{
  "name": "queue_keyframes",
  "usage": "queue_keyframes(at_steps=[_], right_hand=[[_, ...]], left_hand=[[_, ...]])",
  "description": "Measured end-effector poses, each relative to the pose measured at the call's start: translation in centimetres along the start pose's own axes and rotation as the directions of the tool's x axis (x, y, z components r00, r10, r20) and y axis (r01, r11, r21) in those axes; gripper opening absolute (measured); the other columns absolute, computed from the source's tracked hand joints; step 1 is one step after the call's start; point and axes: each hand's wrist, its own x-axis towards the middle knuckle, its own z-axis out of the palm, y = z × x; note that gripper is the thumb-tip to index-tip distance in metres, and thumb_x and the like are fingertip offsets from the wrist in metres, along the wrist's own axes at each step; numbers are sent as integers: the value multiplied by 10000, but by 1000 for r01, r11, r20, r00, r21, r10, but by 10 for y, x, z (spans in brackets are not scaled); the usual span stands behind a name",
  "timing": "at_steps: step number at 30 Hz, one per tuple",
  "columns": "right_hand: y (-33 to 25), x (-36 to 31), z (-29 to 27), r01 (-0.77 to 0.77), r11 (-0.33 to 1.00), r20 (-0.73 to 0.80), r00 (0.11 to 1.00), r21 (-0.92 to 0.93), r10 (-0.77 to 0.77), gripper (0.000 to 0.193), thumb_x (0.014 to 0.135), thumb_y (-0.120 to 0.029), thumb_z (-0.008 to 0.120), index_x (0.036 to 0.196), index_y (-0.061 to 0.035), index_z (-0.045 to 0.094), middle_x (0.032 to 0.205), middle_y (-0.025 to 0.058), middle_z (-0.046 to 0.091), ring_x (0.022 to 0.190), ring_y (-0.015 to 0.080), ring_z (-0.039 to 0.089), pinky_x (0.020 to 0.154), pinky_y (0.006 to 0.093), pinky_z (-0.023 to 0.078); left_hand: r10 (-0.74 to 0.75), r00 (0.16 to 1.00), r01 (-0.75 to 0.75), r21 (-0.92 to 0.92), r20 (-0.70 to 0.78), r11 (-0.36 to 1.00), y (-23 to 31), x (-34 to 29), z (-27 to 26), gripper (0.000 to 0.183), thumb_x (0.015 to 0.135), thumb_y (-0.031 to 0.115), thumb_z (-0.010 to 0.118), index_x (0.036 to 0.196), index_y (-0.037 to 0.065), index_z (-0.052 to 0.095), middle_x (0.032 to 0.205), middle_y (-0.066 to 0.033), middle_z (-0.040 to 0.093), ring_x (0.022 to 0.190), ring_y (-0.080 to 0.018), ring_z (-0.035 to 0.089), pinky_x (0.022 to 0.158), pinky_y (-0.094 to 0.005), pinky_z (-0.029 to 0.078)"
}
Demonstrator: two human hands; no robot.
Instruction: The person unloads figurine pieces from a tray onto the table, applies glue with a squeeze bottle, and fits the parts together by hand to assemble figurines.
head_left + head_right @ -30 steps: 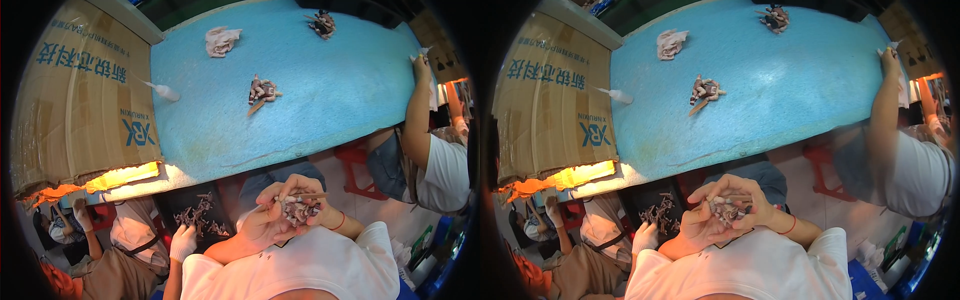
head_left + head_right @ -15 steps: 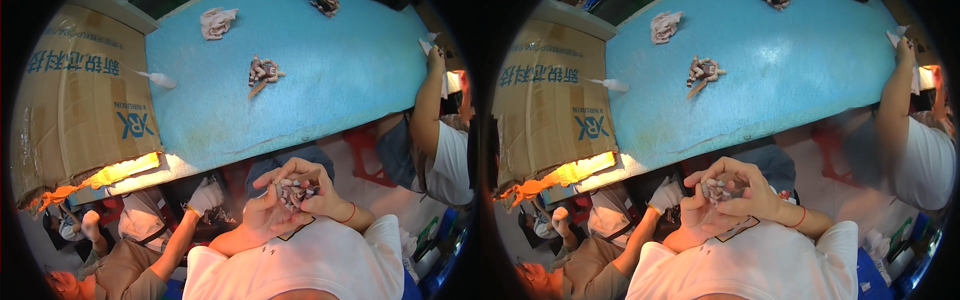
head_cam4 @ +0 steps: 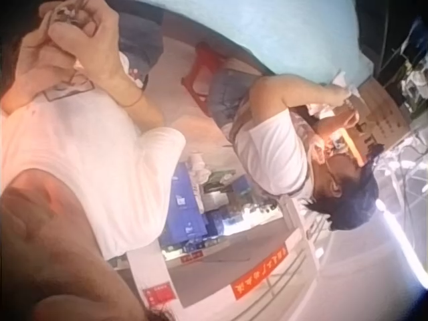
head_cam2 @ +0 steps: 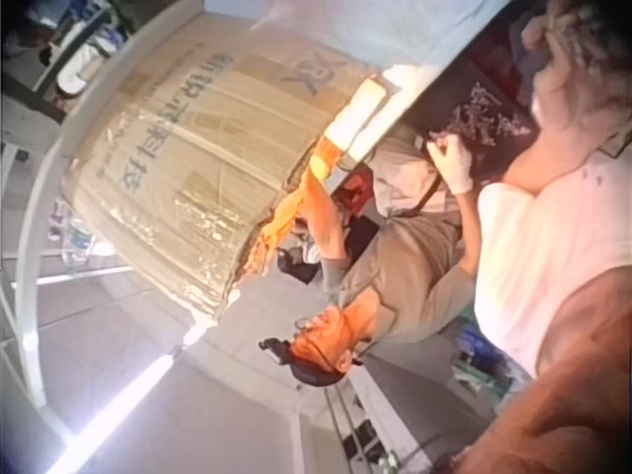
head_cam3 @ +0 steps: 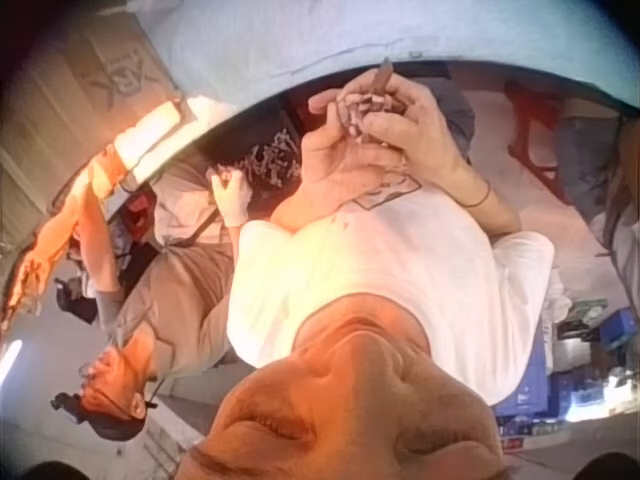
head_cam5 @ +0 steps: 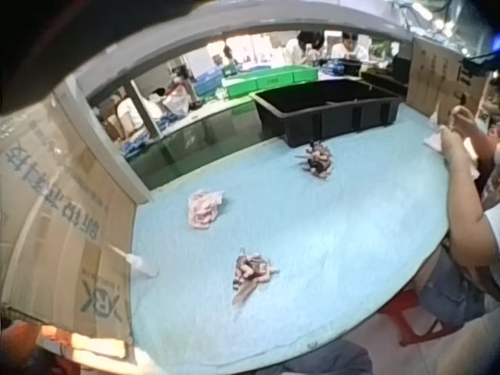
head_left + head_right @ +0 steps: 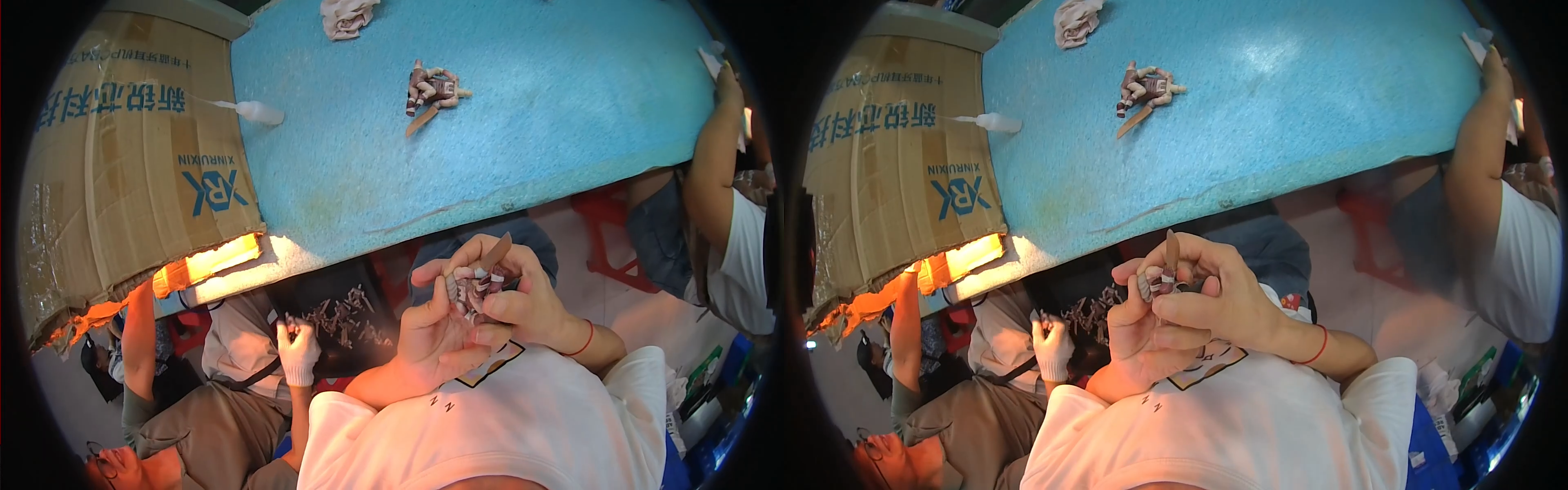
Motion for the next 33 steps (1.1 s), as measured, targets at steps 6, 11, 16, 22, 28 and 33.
queue_keyframes(at_steps=[6, 11, 16, 22, 28, 33], right_hand=[[2, 0, -2, -35, 997, -3, 999, 69, 35, 234, 694, -25, 537, 920, 14, 493, 1079, 180, 549, 938, 144, 526, 808, 274, 415], [4, -1, -2, 10, 998, 31, 999, 68, -12, 296, 687, -25, 545, 972, 26, 486, 1065, 186, 550, 995, 173, 521, 833, 293, 407], [4, -1, 0, 252, 965, 283, 922, 76, -263, 479, 602, -4, 699, 1023, 39, 474, 1012, 184, 553, 1069, 261, 489, 851, 365, 400], [0, -3, 3, 323, 942, 384, 861, 92, -333, 595, 564, -31, 774, 1081, 53, 490, 1169, 293, 447, 1060, 281, 488, 879, 395, 380], [7, -8, 2, 339, 924, 378, 843, 176, -381, 940, 579, -52, 783, 1317, 31, 208, 1219, 317, 393, 1089, 305, 468, 889, 382, 375], [7, -13, 0, 285, 912, 413, 823, 294, -391, 1003, 610, -93, 778, 1361, -52, 116, 1286, 306, 308, 1206, 334, 342, 941, 432, 341]], left_hand=[[-9, 999, 4, -114, -38, 994, 0, 3, 6, 561, 833, 384, 524, 1260, 109, 284, 1049, -60, 411, 797, -207, 403, 394, -175, 346], [149, 982, -115, 257, -113, 959, -5, 2, 13, 505, 840, 368, 509, 1234, 125, 307, 1130, -104, 412, 807, -253, 464, 470, -221, 418], [206, 974, -153, 387, -97, 909, -6, -6, 9, 452, 827, 312, 541, 1179, 113, 340, 1178, -201, 403, 843, -362, 538, 459, -228, 418], [-16, 975, -97, 485, 222, 869, 0, -2, 9, 539, 793, 299, 601, 1182, 60, 314, 1012, -248, 484, 734, -309, 572, 373, -199, 346], [9, 996, -65, 629, 92, 774, -5, -7, 16, 602, 789, 368, 594, 1170, -1, 307, 976, -210, 548, 737, -236, 591, 402, -170, 348], [30, 989, -124, 714, 143, 689, -7, -10, 26, 579, 773, 374, 614, 1138, -42, 444, 996, -183, 572, 757, -207, 596, 488, -183, 400]])
